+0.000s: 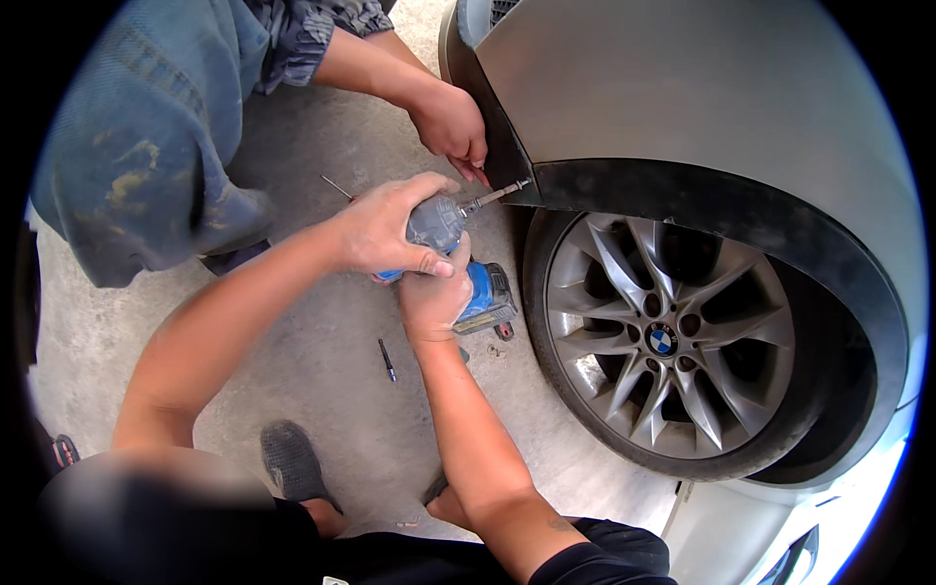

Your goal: The person kneels beside a white car and aligns the front bumper near the wheel arch. They use a cordless impact driver to fasten screws into the wheel arch liner and bumper area, then switch to a manual screwdriver for additional fastening.

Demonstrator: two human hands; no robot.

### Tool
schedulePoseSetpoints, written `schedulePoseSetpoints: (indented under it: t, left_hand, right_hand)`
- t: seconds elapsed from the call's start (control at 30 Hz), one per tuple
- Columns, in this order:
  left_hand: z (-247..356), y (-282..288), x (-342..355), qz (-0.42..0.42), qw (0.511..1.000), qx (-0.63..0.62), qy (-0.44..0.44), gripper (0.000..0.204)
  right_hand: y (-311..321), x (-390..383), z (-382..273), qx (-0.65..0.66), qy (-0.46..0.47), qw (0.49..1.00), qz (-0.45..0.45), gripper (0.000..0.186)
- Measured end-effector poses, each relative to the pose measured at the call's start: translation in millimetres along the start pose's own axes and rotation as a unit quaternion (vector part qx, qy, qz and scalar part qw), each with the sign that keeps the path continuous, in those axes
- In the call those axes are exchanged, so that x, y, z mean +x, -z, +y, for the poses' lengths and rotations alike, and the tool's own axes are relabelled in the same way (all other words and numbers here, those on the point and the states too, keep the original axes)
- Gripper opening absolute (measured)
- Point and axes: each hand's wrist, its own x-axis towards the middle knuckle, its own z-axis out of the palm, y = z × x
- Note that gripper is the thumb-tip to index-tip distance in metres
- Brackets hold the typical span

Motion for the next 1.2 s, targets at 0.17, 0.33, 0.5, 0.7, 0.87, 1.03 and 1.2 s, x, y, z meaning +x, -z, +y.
schedulePoseSetpoints:
  t: [0.17, 0.33, 0.5, 0.7, 0.87, 1.03, 1.2]
  left_hand:
    - [1, -15, -45, 0.072, 0.993, -0.033, 0.084, 0.08]
    - [-12, -38, -41, 0.119, 0.984, -0.125, 0.032, 0.073]
    - [-14, -48, -43, 0.14, 0.98, -0.133, 0.044, 0.071]
    - [-11, -35, -40, 0.12, 0.987, -0.1, 0.042, 0.071]
    - [-9, -28, -39, 0.108, 0.991, -0.065, 0.035, 0.072]
    - [-14, -25, -39, 0.127, 0.99, -0.052, 0.011, 0.073]
    - [-11, -20, -38, 0.118, 0.992, -0.036, 0.007, 0.073]
  right_hand:
    - [11, -1, 2, 0.002, 0.064, 0.998, 0.01, 0.064]
    - [24, 6, 10, -0.08, 0.068, 0.994, -0.008, 0.056]
    - [24, 5, 23, -0.133, 0.068, 0.989, -0.007, 0.056]
    - [16, 6, 25, -0.09, 0.091, 0.992, -0.014, 0.057]
    - [13, 4, 15, -0.044, 0.082, 0.996, 0.017, 0.055]
    - [7, 8, 18, -0.031, 0.104, 0.994, -0.016, 0.064]
    - [4, 7, 12, -0.004, 0.081, 0.997, 0.003, 0.058]
